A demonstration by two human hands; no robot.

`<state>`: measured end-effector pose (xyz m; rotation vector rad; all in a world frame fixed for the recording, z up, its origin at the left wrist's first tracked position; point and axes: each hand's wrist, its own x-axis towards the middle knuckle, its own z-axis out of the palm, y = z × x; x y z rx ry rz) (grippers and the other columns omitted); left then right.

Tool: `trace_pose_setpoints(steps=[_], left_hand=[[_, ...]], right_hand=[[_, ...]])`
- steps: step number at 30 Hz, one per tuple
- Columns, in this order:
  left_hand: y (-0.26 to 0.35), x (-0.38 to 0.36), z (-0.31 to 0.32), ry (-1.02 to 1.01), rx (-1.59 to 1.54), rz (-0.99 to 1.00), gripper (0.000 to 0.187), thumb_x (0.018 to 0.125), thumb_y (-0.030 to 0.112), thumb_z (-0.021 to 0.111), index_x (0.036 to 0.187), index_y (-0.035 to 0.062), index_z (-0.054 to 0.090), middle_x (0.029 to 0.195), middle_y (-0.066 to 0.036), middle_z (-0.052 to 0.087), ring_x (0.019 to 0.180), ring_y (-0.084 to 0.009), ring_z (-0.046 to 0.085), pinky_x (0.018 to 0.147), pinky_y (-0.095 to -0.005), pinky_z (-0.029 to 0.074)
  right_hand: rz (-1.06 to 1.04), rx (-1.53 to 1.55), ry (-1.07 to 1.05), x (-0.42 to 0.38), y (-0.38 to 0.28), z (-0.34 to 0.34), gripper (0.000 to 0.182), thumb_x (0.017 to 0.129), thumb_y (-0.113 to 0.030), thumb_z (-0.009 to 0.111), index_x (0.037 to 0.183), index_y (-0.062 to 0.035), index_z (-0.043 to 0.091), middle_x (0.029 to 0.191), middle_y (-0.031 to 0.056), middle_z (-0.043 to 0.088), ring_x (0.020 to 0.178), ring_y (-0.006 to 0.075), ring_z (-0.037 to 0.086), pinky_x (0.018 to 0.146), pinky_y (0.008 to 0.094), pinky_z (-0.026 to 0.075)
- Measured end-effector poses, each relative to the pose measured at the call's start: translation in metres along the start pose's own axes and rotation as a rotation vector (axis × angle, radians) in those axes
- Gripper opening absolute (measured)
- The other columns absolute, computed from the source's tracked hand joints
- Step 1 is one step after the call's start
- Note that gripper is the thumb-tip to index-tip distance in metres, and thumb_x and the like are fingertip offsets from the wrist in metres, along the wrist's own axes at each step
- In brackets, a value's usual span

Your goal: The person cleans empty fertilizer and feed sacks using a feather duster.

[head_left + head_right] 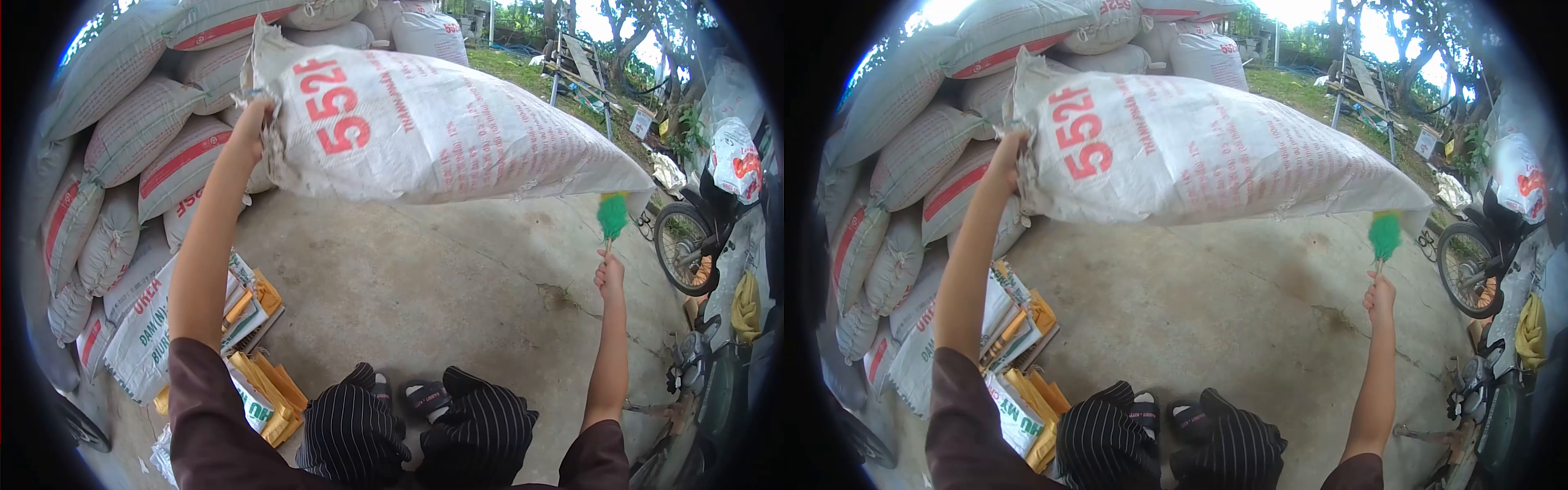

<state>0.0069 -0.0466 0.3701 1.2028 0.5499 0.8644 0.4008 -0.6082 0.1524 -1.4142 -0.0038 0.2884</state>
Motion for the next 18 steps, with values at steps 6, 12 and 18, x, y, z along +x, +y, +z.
trace_pose_setpoints(steps=[6, 12, 18], left_hand=[[-0.206, -0.058, -0.102, 0.244, -0.063, -0.273, 0.020, 0.067, 0.008, 0.045, 0.086, 0.0020, 0.052, 0.077, -0.008, 0.055, 0.067, -0.0209, 0.056, 0.068, -0.0344, 0.051], [-0.395, -0.090, -0.177, 0.229, -0.279, -0.580, 0.031, 0.080, 0.011, 0.042, 0.106, -0.0021, 0.052, 0.097, -0.017, 0.061, 0.086, -0.0248, 0.062, 0.080, -0.0402, 0.051], [-0.480, -0.168, -0.178, 0.296, -0.299, -0.805, 0.038, 0.086, 0.028, 0.046, 0.113, 0.0009, 0.049, 0.105, -0.012, 0.059, 0.095, -0.0231, 0.058, 0.082, -0.0388, 0.048]], right_hand=[[0.155, 0.173, 0.198, 0.009, 0.039, -0.050, 0.025, 0.090, -0.022, 0.040, 0.103, -0.0033, 0.050, 0.050, -0.0055, 0.025, 0.036, 0.0050, 0.020, 0.034, 0.0219, 0.017], [0.025, 0.117, 0.648, -0.032, 0.136, -0.073, 0.029, 0.089, -0.031, 0.042, 0.097, -0.0047, 0.051, 0.049, -0.0050, 0.026, 0.036, 0.0053, 0.022, 0.034, 0.0218, 0.018], [-0.220, -0.119, 0.584, -0.091, 0.194, 0.018, 0.027, 0.092, -0.027, 0.037, 0.082, -0.0052, 0.049, 0.050, -0.0043, 0.030, 0.037, 0.0054, 0.027, 0.033, 0.0221, 0.019]])
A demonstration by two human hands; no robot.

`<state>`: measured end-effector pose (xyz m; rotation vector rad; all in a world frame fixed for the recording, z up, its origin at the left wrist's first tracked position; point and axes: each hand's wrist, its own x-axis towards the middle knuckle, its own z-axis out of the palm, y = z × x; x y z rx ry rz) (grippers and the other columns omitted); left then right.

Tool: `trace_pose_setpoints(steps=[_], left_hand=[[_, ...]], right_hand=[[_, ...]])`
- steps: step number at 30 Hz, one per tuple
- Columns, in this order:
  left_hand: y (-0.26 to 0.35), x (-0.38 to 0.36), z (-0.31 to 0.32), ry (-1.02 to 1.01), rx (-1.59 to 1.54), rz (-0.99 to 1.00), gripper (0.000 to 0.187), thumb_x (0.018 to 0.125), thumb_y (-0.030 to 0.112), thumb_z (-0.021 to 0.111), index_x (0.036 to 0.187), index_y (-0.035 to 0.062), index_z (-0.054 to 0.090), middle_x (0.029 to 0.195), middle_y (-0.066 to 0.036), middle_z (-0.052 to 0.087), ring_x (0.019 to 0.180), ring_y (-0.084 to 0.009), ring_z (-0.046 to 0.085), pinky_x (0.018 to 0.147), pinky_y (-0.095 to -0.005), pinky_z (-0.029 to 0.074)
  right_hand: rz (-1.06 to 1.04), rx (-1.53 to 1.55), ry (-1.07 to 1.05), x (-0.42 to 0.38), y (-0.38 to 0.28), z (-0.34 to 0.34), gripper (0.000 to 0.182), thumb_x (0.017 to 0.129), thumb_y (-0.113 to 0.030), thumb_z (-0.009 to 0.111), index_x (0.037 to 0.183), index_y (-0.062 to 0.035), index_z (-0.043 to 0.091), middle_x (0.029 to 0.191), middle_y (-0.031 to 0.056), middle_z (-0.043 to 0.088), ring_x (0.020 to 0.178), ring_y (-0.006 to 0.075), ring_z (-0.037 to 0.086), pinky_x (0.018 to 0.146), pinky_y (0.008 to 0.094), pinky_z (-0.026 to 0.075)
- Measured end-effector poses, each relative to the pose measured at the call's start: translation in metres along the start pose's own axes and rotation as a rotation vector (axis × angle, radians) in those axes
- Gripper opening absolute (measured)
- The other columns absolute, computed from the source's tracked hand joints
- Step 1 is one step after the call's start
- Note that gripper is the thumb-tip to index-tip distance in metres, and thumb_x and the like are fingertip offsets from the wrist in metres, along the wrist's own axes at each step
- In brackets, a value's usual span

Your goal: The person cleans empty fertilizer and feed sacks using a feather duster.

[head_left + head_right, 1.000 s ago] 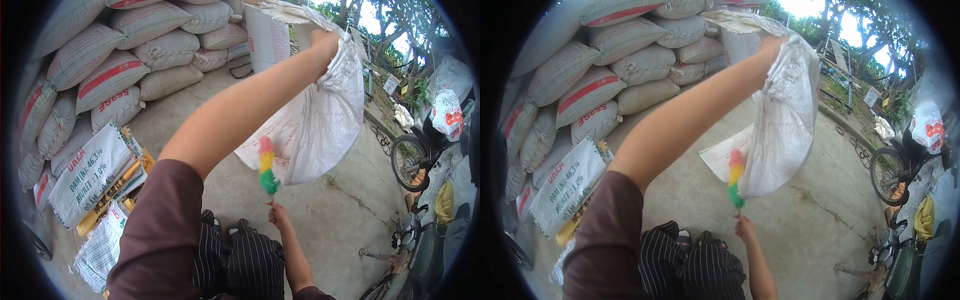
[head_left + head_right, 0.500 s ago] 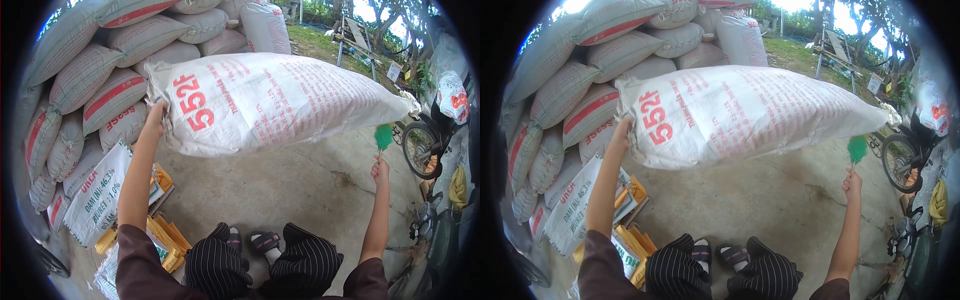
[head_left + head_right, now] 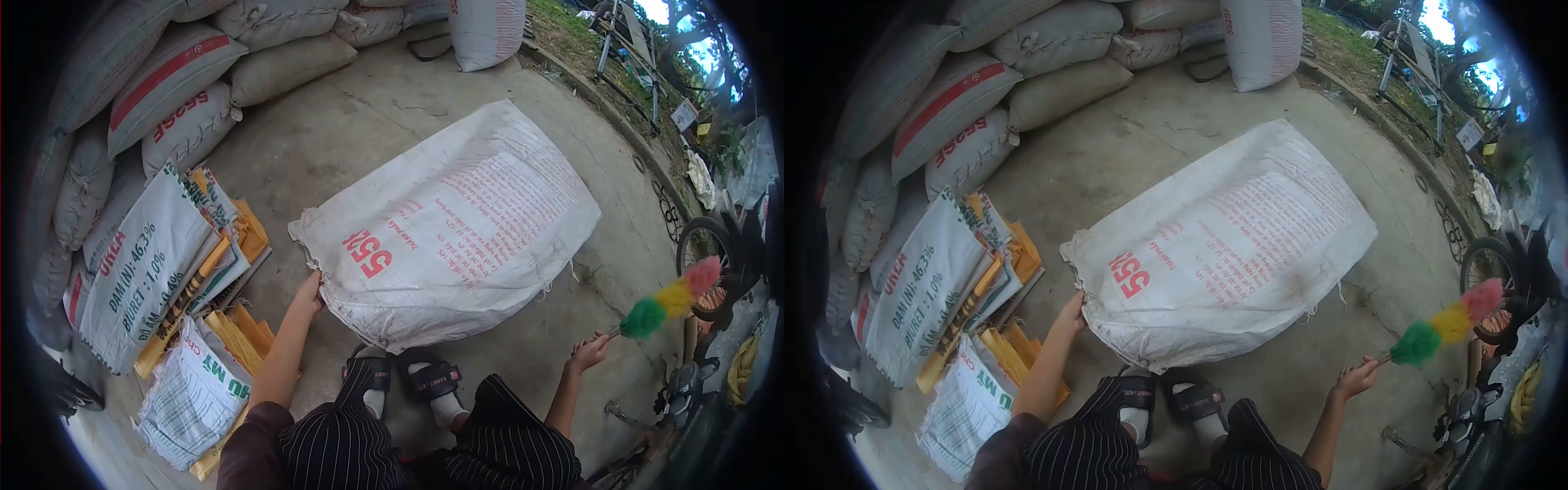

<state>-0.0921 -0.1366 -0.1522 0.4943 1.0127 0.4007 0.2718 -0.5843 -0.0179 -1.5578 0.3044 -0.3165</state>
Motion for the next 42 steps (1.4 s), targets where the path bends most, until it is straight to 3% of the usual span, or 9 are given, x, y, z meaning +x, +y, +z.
trace_pose_setpoints(steps=[4, 8, 17, 21, 23, 27, 32, 37, 42], left_hand=[[-0.065, -0.035, 0.031, 0.102, -0.192, 0.045, 0.059, 0.086, 0.052, 0.039, 0.128, 0.0107, 0.036, 0.126, -0.009, 0.045, 0.112, -0.0232, 0.046, 0.093, -0.0404, 0.036], [-0.143, -0.076, 0.085, -0.098, 0.012, -0.125, 0.066, 0.084, 0.048, 0.050, 0.133, 0.0101, 0.029, 0.127, -0.010, 0.043, 0.112, -0.0269, 0.045, 0.092, -0.0410, 0.036], [-0.161, -0.035, 0.109, 0.353, 0.485, 0.368, 0.028, 0.083, 0.023, 0.056, 0.088, -0.0046, 0.058, 0.079, -0.018, 0.062, 0.070, -0.0253, 0.060, 0.063, -0.0386, 0.044], [-0.117, -0.068, 0.088, 0.274, 0.407, 0.517, 0.027, 0.083, 0.019, 0.052, 0.097, -0.0044, 0.054, 0.085, -0.020, 0.061, 0.076, -0.0267, 0.061, 0.067, -0.0392, 0.045], [-0.117, -0.057, 0.036, 0.320, 0.776, 0.780, 0.028, 0.083, 0.016, 0.050, 0.103, -0.0031, 0.053, 0.090, -0.018, 0.062, 0.084, -0.0279, 0.060, 0.076, -0.0381, 0.044], [-0.077, -0.091, -0.042, 0.337, 1.063, 0.336, 0.033, 0.084, 0.017, 0.050, 0.111, -0.0026, 0.052, 0.104, -0.013, 0.060, 0.092, -0.0271, 0.057, 0.083, -0.0343, 0.042], [-0.030, -0.141, -0.070, 0.440, 0.837, 0.297, 0.032, 0.087, 0.016, 0.047, 0.110, -0.0068, 0.051, 0.102, -0.013, 0.059, 0.086, -0.0219, 0.057, 0.080, -0.0334, 0.043], [0.013, -0.161, -0.098, 0.353, 0.786, 0.025, 0.036, 0.086, 0.016, 0.050, 0.114, -0.0057, 0.049, 0.099, -0.012, 0.059, 0.090, -0.0213, 0.057, 0.080, -0.0318, 0.044], [-0.025, -0.136, -0.126, 0.197, 1.126, 0.125, 0.038, 0.080, 0.012, 0.054, 0.114, -0.0045, 0.049, 0.102, -0.013, 0.059, 0.089, -0.0205, 0.057, 0.078, -0.0306, 0.045]], right_hand=[[-0.276, -0.494, -0.636, -0.050, 0.033, 0.039, 0.027, 0.092, -0.022, 0.042, 0.074, -0.0046, 0.051, 0.051, -0.0043, 0.035, 0.044, 0.0039, 0.032, 0.040, 0.0224, 0.025], [-0.117, -0.635, -1.114, -0.105, 0.088, 0.045, 0.029, 0.089, -0.019, 0.045, 0.068, -0.0017, 0.054, 0.053, -0.0029, 0.041, 0.051, 0.0065, 0.039, 0.047, 0.0252, 0.030], [-0.056, -0.703, -1.372, -0.150, 0.088, 0.006, 0.030, 0.088, -0.021, 0.044, 0.068, -0.0021, 0.055, 0.049, 0.0058, 0.046, 0.046, 0.0167, 0.048, 0.047, 0.0309, 0.036], [-0.375, -0.830, -1.584, -0.165, 0.086, -0.008, 0.027, 0.088, -0.020, 0.043, 0.069, -0.0031, 0.053, 0.056, 0.0178, 0.053, 0.053, 0.0344, 0.054, 0.051, 0.0415, 0.042], [-0.486, -0.905, -1.650, -0.168, 0.086, -0.002, 0.026, 0.087, -0.021, 0.044, 0.070, -0.0034, 0.052, 0.059, 0.0207, 0.055, 0.057, 0.0385, 0.054, 0.053, 0.0449, 0.043], [-0.550, -1.206, -1.495, -0.159, 0.096, 0.008, 0.026, 0.087, -0.027, 0.045, 0.074, -0.0051, 0.052, 0.061, 0.0207, 0.056, 0.060, 0.0394, 0.056, 0.055, 0.0485, 0.044], [-0.651, -1.396, -1.006, -0.050, 0.132, 0.017, 0.028, 0.086, -0.030, 0.046, 0.077, -0.0049, 0.055, 0.065, 0.0176, 0.059, 0.064, 0.0389, 0.058, 0.058, 0.0480, 0.045], [-0.359, -1.444, -0.382, 0.082, 0.139, -0.006, 0.036, 0.089, -0.030, 0.040, 0.086, -0.0008, 0.060, 0.075, 0.0248, 0.059, 0.076, 0.0416, 0.057, 0.066, 0.0491, 0.044], [-0.347, -1.345, -0.420, 0.053, 0.115, 0.033, 0.037, 0.089, -0.028, 0.039, 0.085, 0.0029, 0.060, 0.077, 0.0259, 0.058, 0.078, 0.0424, 0.056, 0.068, 0.0481, 0.042]])
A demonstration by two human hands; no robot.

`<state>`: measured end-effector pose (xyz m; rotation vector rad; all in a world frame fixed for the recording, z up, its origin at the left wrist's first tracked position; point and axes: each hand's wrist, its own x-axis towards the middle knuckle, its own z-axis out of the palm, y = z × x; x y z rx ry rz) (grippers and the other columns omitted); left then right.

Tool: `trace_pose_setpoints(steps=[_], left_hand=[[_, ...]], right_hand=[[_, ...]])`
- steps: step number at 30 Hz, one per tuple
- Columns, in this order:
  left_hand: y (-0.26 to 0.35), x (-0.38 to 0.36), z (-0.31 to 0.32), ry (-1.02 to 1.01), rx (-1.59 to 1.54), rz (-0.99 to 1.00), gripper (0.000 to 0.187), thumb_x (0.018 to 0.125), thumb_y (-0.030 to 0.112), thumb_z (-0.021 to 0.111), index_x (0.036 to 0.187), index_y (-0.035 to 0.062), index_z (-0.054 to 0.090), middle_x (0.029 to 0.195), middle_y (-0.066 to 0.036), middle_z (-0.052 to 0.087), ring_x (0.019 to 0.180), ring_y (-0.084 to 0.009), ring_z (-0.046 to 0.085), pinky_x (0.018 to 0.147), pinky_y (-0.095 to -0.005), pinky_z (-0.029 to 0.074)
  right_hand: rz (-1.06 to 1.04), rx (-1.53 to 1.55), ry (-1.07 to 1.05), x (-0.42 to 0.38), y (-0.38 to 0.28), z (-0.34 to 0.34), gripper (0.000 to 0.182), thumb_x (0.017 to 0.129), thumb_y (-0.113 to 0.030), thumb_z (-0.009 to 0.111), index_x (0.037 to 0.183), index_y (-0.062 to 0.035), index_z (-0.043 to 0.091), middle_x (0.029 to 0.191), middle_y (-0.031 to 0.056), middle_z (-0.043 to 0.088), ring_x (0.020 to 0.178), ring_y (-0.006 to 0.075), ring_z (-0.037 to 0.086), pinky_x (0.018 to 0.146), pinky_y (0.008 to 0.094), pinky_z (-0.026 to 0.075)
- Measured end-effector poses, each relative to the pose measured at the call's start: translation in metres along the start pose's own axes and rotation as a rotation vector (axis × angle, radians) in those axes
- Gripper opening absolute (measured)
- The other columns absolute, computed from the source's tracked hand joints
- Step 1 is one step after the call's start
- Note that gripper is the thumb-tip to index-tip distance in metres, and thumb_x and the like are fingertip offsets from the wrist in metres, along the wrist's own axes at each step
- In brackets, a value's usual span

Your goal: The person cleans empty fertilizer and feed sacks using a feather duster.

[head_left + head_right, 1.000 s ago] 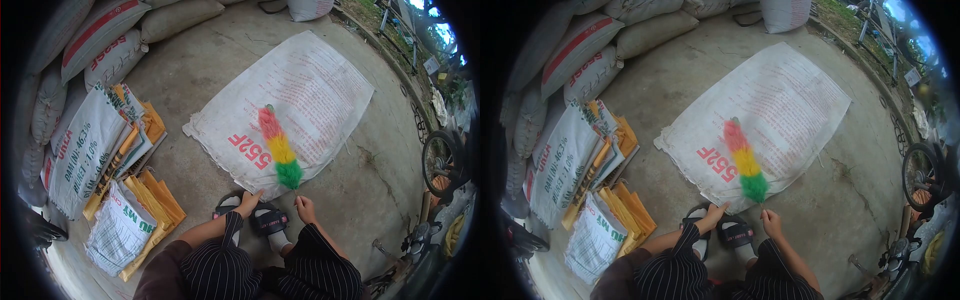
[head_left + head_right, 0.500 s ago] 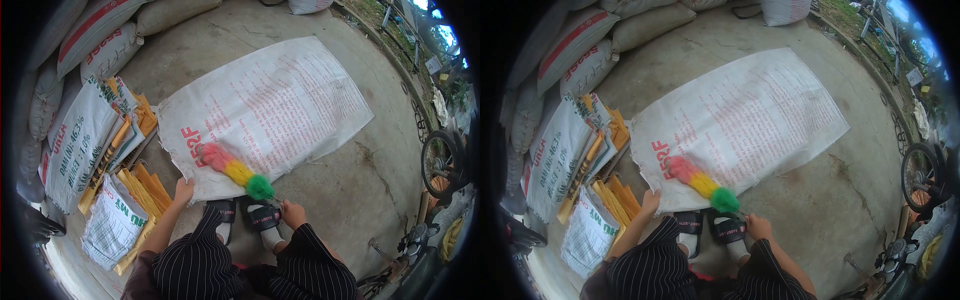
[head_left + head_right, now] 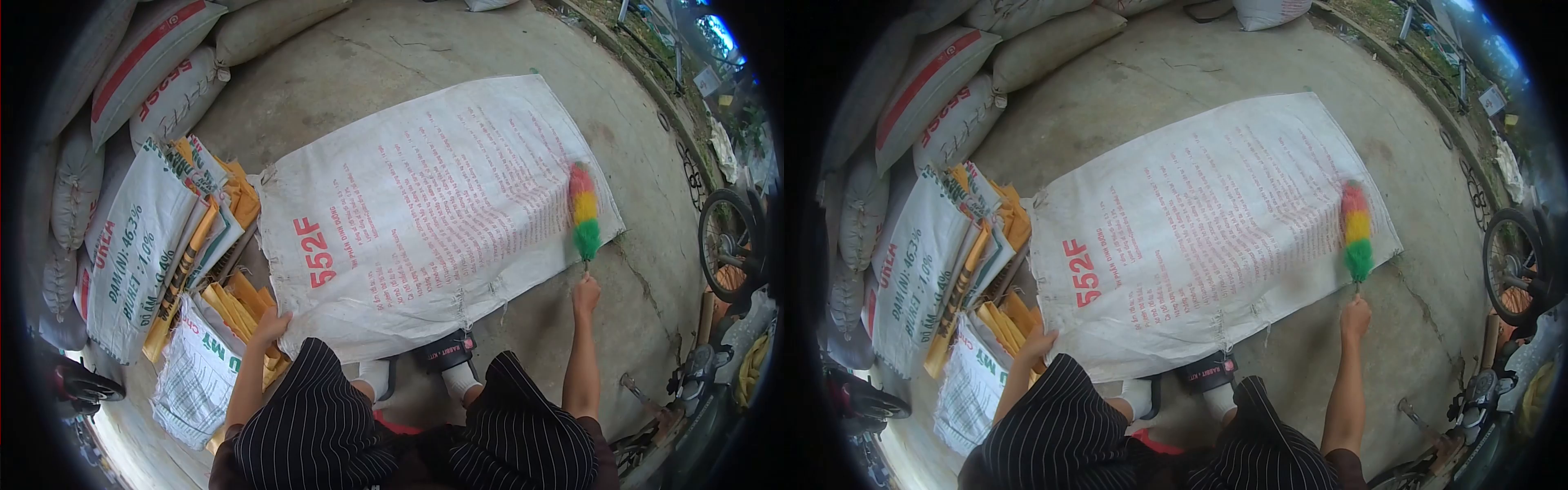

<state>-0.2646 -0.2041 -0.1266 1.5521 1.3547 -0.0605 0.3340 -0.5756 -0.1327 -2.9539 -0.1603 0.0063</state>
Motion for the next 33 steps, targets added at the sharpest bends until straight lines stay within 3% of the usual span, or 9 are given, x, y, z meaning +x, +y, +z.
trace_pose_setpoints(steps=[4, 6, 10, 17, 21, 23, 26, 30, 33], left_hand=[[0.005, 0.023, 0.025, 0.050, -0.325, -0.121, 0.037, 0.082, 0.019, 0.055, 0.110, -0.0055, 0.053, 0.099, -0.013, 0.061, 0.086, -0.0233, 0.059, 0.077, -0.0329, 0.045], [0.018, 0.037, 0.038, 0.418, -0.566, -0.068, 0.038, 0.083, 0.024, 0.054, 0.106, -0.0066, 0.054, 0.097, -0.017, 0.061, 0.086, -0.0283, 0.059, 0.076, -0.0350, 0.045], [0.017, 0.046, 0.049, 0.509, -0.041, -0.031, 0.039, 0.085, 0.027, 0.053, 0.102, -0.0075, 0.055, 0.095, -0.023, 0.060, 0.086, -0.0325, 0.059, 0.075, -0.0375, 0.045], [-0.004, 0.028, 0.017, 0.496, 0.085, 0.074, 0.036, 0.084, 0.022, 0.050, 0.106, -0.0065, 0.054, 0.098, -0.025, 0.059, 0.093, -0.0352, 0.057, 0.080, -0.0394, 0.042], [-0.015, 0.027, -0.001, 0.436, 0.183, 0.005, 0.035, 0.084, 0.017, 0.048, 0.112, -0.0032, 0.052, 0.102, -0.024, 0.058, 0.096, -0.0359, 0.055, 0.083, -0.0388, 0.042], [-0.018, 0.029, -0.002, 0.425, 0.172, 0.025, 0.034, 0.084, 0.018, 0.049, 0.111, -0.0029, 0.053, 0.101, -0.024, 0.059, 0.095, -0.0360, 0.056, 0.082, -0.0389, 0.042], [-0.008, 0.026, 0.002, 0.419, 0.159, 0.080, 0.033, 0.084, 0.019, 0.049, 0.108, -0.0028, 0.055, 0.097, -0.023, 0.060, 0.093, -0.0361, 0.057, 0.081, -0.0392, 0.043], [0.002, 0.027, 0.009, 0.486, 0.250, 0.108, 0.034, 0.084, 0.024, 0.050, 0.102, -0.0037, 0.057, 0.091, -0.023, 0.061, 0.089, -0.0355, 0.059, 0.077, -0.0390, 0.044], [0.013, 0.024, 0.020, 0.511, 0.130, 0.084, 0.036, 0.084, 0.027, 0.050, 0.101, -0.0043, 0.057, 0.090, -0.024, 0.061, 0.088, -0.0355, 0.059, 0.075, -0.0390, 0.045]], right_hand=[[-0.355, 0.454, -0.125, -0.091, -0.100, 0.010, 0.027, 0.086, -0.020, 0.042, 0.075, 0.0004, 0.057, 0.068, 0.0250, 0.055, 0.066, 0.0434, 0.053, 0.056, 0.0482, 0.040], [-0.663, 0.417, -0.415, -0.153, -0.142, 0.017, 0.024, 0.086, -0.021, 0.043, 0.079, -0.0016, 0.054, 0.063, 0.0241, 0.053, 0.063, 0.0422, 0.053, 0.056, 0.0482, 0.040], [-1.202, 0.147, -0.759, -0.233, -0.184, 0.035, 0.023, 0.086, -0.024, 0.043, 0.084, -0.0033, 0.052, 0.074, 0.0165, 0.059, 0.066, 0.0340, 0.059, 0.061, 0.0449, 0.046], [-0.657, 0.056, -0.271, -0.062, -0.110, 0.057, 0.021, 0.086, -0.022, 0.043, 0.078, -0.0040, 0.051, 0.069, 0.0169, 0.059, 0.068, 0.0364, 0.059, 0.060, 0.0474, 0.045], [0.035, -0.086, -0.045, 0.045, -0.010, 0.024, 0.030, 0.088, -0.028, 0.041, 0.092, -0.0045, 0.060, 0.090, 0.0220, 0.060, 0.086, 0.0383, 0.058, 0.073, 0.0471, 0.045], [0.251, 0.013, 0.090, 0.076, 0.018, 0.019, 0.030, 0.087, -0.025, 0.041, 0.085, -0.0029, 0.061, 0.086, 0.0211, 0.061, 0.084, 0.0375, 0.059, 0.071, 0.0467, 0.045], [0.305, 0.116, 0.138, 0.087, 0.004, 0.017, 0.030, 0.086, -0.023, 0.041, 0.082, -0.0006, 0.060, 0.087, 0.0236, 0.060, 0.084, 0.0393, 0.057, 0.071, 0.0465, 0.044], [-0.277, 0.370, 0.020, 0.011, -0.114, 0.039, 0.030, 0.088, -0.020, 0.039, 0.079, 0.0019, 0.058, 0.073, 0.0254, 0.058, 0.071, 0.0416, 0.056, 0.062, 0.0479, 0.042], [-0.752, 0.485, -0.366, -0.118, -0.209, 0.058, 0.024, 0.087, -0.020, 0.041, 0.075, -0.0007, 0.047, 0.061, 0.0217, 0.054, 0.060, 0.0407, 0.055, 0.055, 0.0496, 0.041]])
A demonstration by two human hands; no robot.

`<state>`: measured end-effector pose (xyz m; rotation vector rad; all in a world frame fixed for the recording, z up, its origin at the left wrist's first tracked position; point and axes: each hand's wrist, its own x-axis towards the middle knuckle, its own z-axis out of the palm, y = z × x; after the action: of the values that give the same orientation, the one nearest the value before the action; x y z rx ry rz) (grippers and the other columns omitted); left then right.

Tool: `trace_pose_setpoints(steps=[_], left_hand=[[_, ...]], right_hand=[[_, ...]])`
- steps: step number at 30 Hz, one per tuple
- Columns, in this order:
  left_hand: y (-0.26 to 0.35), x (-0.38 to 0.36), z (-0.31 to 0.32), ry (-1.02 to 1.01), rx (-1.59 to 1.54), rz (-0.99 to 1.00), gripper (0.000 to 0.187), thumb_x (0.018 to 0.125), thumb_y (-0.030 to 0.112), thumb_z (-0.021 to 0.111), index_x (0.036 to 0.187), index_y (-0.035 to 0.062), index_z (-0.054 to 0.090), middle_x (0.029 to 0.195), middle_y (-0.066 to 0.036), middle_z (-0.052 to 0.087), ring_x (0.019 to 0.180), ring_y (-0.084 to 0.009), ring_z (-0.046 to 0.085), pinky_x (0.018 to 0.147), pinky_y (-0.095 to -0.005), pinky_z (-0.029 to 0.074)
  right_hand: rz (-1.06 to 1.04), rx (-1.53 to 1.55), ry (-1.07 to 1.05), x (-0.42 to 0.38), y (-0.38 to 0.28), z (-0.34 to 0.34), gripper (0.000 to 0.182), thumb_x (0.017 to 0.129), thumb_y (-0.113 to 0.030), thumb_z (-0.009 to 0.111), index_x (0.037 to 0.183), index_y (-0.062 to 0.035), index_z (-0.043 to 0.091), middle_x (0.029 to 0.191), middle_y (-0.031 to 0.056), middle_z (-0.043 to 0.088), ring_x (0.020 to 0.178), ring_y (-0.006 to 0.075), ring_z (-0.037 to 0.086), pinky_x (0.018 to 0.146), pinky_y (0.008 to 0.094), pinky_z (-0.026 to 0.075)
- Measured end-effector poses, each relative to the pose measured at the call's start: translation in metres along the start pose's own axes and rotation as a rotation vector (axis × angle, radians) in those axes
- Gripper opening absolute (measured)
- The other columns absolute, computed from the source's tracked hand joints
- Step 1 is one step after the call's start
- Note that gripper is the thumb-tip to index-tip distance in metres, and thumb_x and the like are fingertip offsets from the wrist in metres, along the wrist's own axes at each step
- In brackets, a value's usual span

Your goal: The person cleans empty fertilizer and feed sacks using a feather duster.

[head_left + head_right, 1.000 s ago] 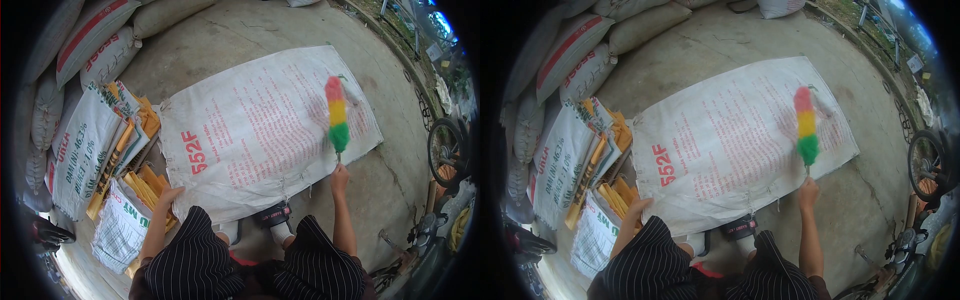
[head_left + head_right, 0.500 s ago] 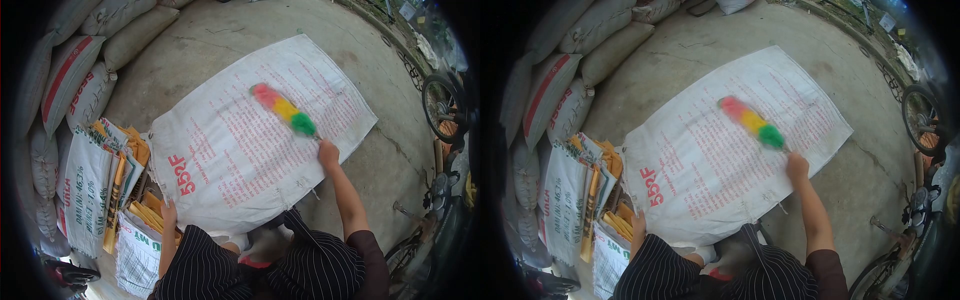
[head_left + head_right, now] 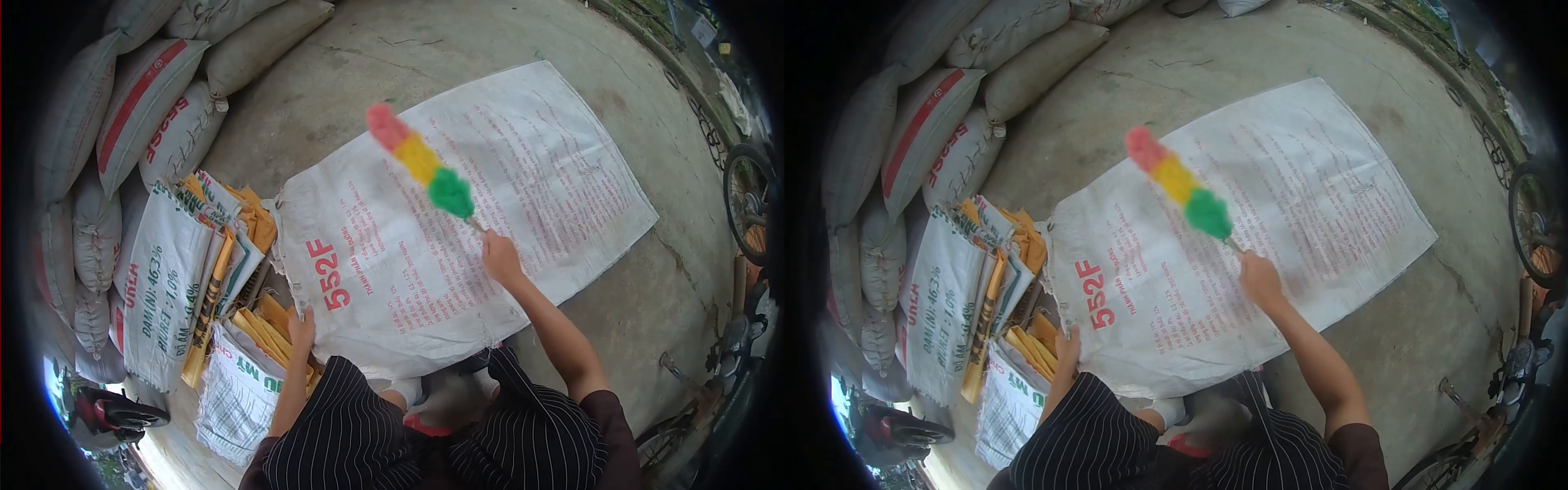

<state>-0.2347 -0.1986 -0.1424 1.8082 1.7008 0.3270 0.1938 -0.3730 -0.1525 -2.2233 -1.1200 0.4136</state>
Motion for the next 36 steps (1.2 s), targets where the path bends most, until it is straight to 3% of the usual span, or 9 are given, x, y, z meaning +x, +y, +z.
trace_pose_setpoints(steps=[5, 9, 16, 21, 23, 25, 29, 32, 36], left_hand=[[0.011, -0.009, 0.015, 0.177, -0.049, 0.045, 0.036, 0.088, 0.027, 0.045, 0.101, -0.0054, 0.057, 0.087, -0.024, 0.061, 0.084, -0.0366, 0.060, 0.073, -0.0403, 0.045], [-0.017, -0.007, 0.011, 0.204, 0.020, -0.070, 0.035, 0.088, 0.023, 0.043, 0.100, -0.0062, 0.057, 0.087, -0.025, 0.061, 0.083, -0.0382, 0.059, 0.072, -0.0412, 0.044], [0.002, -0.013, -0.016, 0.087, 0.223, -0.172, 0.029, 0.084, 0.020, 0.049, 0.097, -0.0044, 0.060, 0.085, -0.021, 0.063, 0.083, -0.0324, 0.060, 0.075, -0.0382, 0.044], [-0.044, 0.048, -0.017, -0.005, -0.186, -0.126, 0.048, 0.076, 0.025, 0.062, 0.110, -0.0069, 0.054, 0.099, -0.015, 0.061, 0.090, -0.0216, 0.058, 0.078, -0.0318, 0.044], [-0.018, 0.082, -0.022, -0.127, -0.369, -0.293, 0.061, 0.073, 0.033, 0.066, 0.114, -0.0094, 0.049, 0.105, -0.016, 0.058, 0.094, -0.0212, 0.056, 0.080, -0.0319, 0.043], [-0.023, 0.120, -0.009, -0.137, -0.315, -0.321, 0.065, 0.072, 0.038, 0.066, 0.113, -0.0097, 0.050, 0.104, -0.017, 0.058, 0.094, -0.0222, 0.056, 0.080, -0.0320, 0.043], [-0.001, 0.162, 0.020, -0.027, 0.012, -0.465, 0.077, 0.066, 0.049, 0.069, 0.111, -0.0110, 0.051, 0.103, -0.020, 0.058, 0.093, -0.0264, 0.058, 0.079, -0.0340, 0.045], [0.005, 0.165, 0.041, -0.026, 0.121, -0.461, 0.075, 0.065, 0.047, 0.069, 0.108, -0.0119, 0.052, 0.104, -0.025, 0.057, 0.093, -0.0326, 0.059, 0.079, -0.0389, 0.046], [0.029, 0.146, 0.040, 0.009, 0.455, -0.154, 0.054, 0.071, 0.035, 0.065, 0.100, -0.0097, 0.055, 0.102, -0.029, 0.056, 0.094, -0.0389, 0.056, 0.080, -0.0440, 0.045]], right_hand=[[-0.372, -0.205, -0.385, -0.015, -0.075, 0.090, 0.017, 0.084, -0.017, 0.045, 0.076, -0.0040, 0.051, 0.063, 0.0149, 0.058, 0.061, 0.0310, 0.060, 0.055, 0.0427, 0.048], [-0.001, -0.331, -0.086, 0.065, 0.008, 0.056, 0.023, 0.087, -0.025, 0.046, 0.081, -0.0036, 0.053, 0.070, 0.0132, 0.061, 0.065, 0.0307, 0.062, 0.056, 0.0419, 0.049], [0.926, -0.395, 0.272, 0.103, 0.169, -0.181, 0.028, 0.085, -0.019, 0.042, 0.098, -0.0047, 0.062, 0.105, 0.0172, 0.059, 0.098, 0.0331, 0.057, 0.081, 0.0423, 0.046], [0.805, -0.567, 0.189, 0.039, 0.225, -0.250, 0.032, 0.086, -0.024, 0.043, 0.097, 0.0003, 0.061, 0.101, 0.0224, 0.059, 0.097, 0.0338, 0.057, 0.079, 0.0431, 0.045], [0.618, -0.543, 0.178, -0.007, 0.298, -0.256, 0.037, 0.087, -0.031, 0.045, 0.084, 0.0018, 0.062, 0.073, 0.0190, 0.062, 0.071, 0.0281, 0.062, 0.059, 0.0379, 0.047], [0.872, -0.056, -0.047, -0.046, 0.209, -0.280, 0.041, 0.087, -0.035, 0.046, 0.068, -0.0011, 0.058, 0.049, 0.0056, 0.047, 0.043, 0.0164, 0.049, 0.039, 0.0306, 0.037], [0.849, 0.140, -0.233, -0.116, 0.152, -0.279, 0.043, 0.087, -0.034, 0.046, 0.058, -0.0042, 0.053, 0.045, -0.0026, 0.038, 0.038, 0.0073, 0.037, 0.035, 0.0264, 0.028], [0.615, 0.075, -0.203, -0.181, 0.152, -0.213, 0.044, 0.086, -0.030, 0.048, 0.054, -0.0005, 0.050, 0.046, 0.0027, 0.041, 0.046, 0.0093, 0.043, 0.046, 0.0288, 0.035], [0.369, -0.338, -0.217, -0.239, 0.171, -0.148, 0.033, 0.085, -0.026, 0.049, 0.070, 0.0026, 0.057, 0.062, 0.0204, 0.053, 0.058, 0.0328, 0.057, 0.054, 0.0416, 0.041]])
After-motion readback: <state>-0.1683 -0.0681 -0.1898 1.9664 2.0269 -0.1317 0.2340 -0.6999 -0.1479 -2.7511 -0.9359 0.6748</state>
